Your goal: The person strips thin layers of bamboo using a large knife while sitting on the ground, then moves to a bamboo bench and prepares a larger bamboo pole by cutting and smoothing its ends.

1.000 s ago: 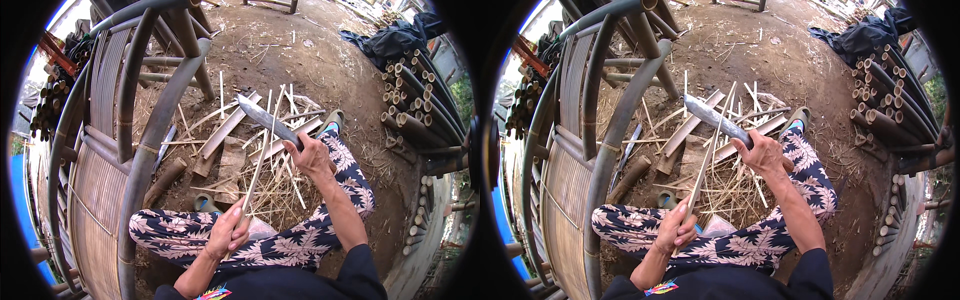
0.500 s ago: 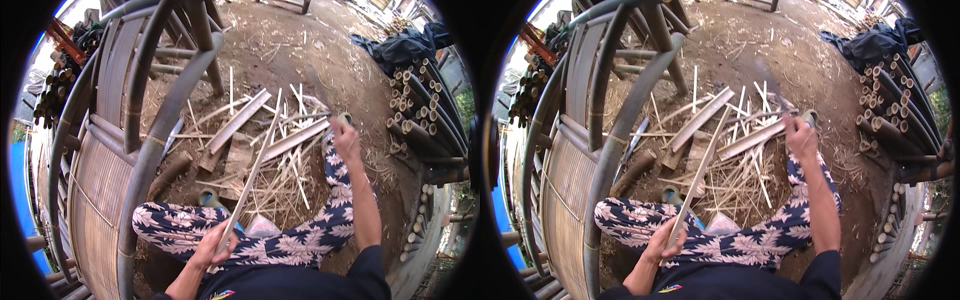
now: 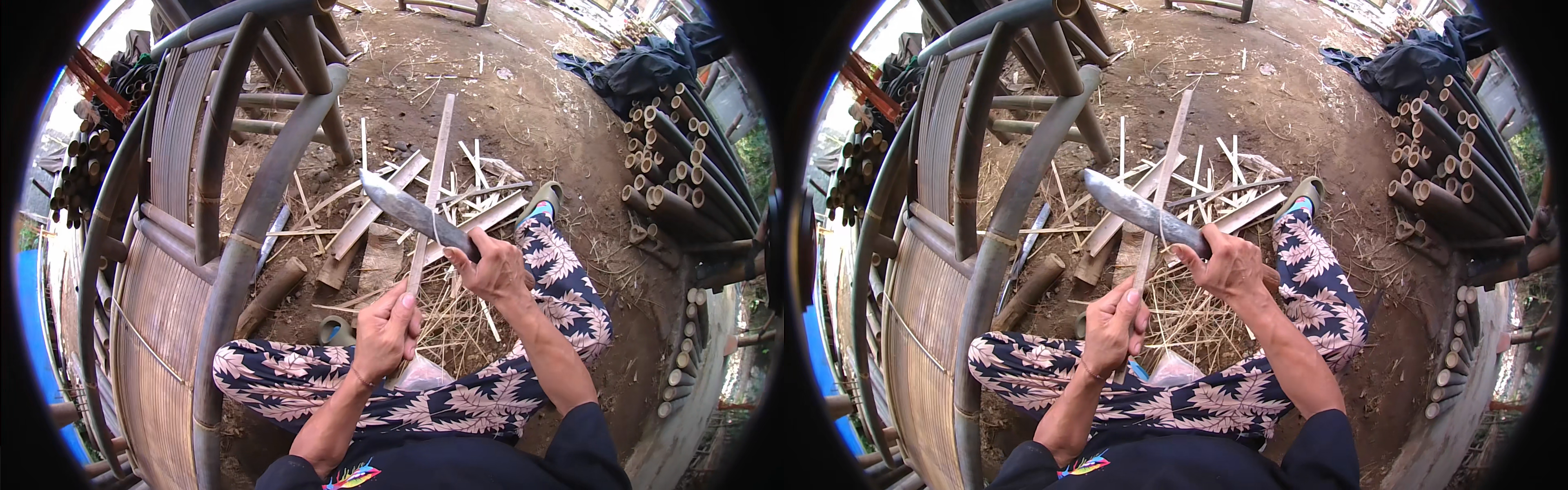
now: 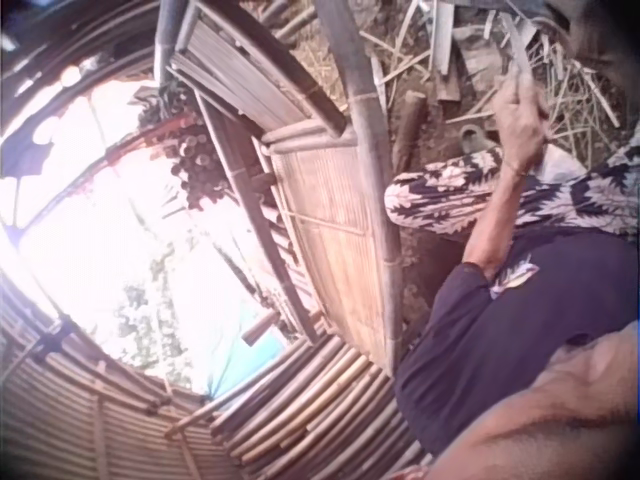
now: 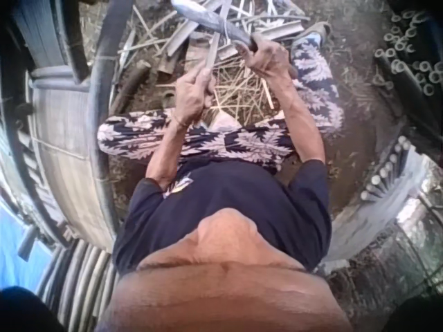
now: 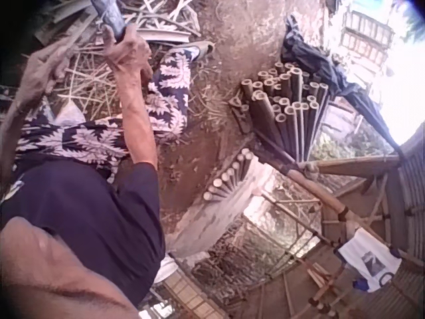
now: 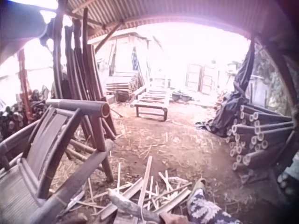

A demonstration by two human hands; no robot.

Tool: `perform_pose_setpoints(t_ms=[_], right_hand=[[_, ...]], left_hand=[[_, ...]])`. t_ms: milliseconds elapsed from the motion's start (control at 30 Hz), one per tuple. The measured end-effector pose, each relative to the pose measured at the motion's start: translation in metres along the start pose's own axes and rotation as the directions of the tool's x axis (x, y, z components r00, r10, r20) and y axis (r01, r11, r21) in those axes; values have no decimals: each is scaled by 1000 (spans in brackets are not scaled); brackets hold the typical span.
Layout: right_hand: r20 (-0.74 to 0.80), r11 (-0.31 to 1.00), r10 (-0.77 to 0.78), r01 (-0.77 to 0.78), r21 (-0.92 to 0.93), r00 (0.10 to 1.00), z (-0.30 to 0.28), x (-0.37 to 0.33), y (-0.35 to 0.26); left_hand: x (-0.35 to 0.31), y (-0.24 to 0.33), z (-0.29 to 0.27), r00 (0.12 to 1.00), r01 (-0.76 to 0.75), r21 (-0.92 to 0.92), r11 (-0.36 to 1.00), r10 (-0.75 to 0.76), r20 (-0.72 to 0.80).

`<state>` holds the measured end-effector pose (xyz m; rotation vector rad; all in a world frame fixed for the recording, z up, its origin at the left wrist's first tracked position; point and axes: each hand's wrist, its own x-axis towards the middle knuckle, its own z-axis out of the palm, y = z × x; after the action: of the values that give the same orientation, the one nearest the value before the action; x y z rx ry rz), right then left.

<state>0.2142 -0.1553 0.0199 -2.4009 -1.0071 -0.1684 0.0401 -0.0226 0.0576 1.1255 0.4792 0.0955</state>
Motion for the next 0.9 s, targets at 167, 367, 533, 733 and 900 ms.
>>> perform_pose_setpoints(t_ms=[167,367,533,733,900], right_hand=[[46,975,218,-219,25,975,-17,39,53],[-111,936,343,-349,-38,933,0,56,107],[111,656,604,-571,494,790,-45,81,123],[591,200,302,-656,728,748,10,16,-26],[472,-136,465,-466,874,749,39,18,-51]], left_hand=[[-49,-9,-13,991,123,68,990,-126,35],[-92,-13,-31,971,226,122,966,-233,48],[-104,-33,-74,988,25,-121,992,-42,-146],[70,-27,-49,812,-444,286,849,517,-273],[69,-42,-16,734,-594,456,663,678,-29]])
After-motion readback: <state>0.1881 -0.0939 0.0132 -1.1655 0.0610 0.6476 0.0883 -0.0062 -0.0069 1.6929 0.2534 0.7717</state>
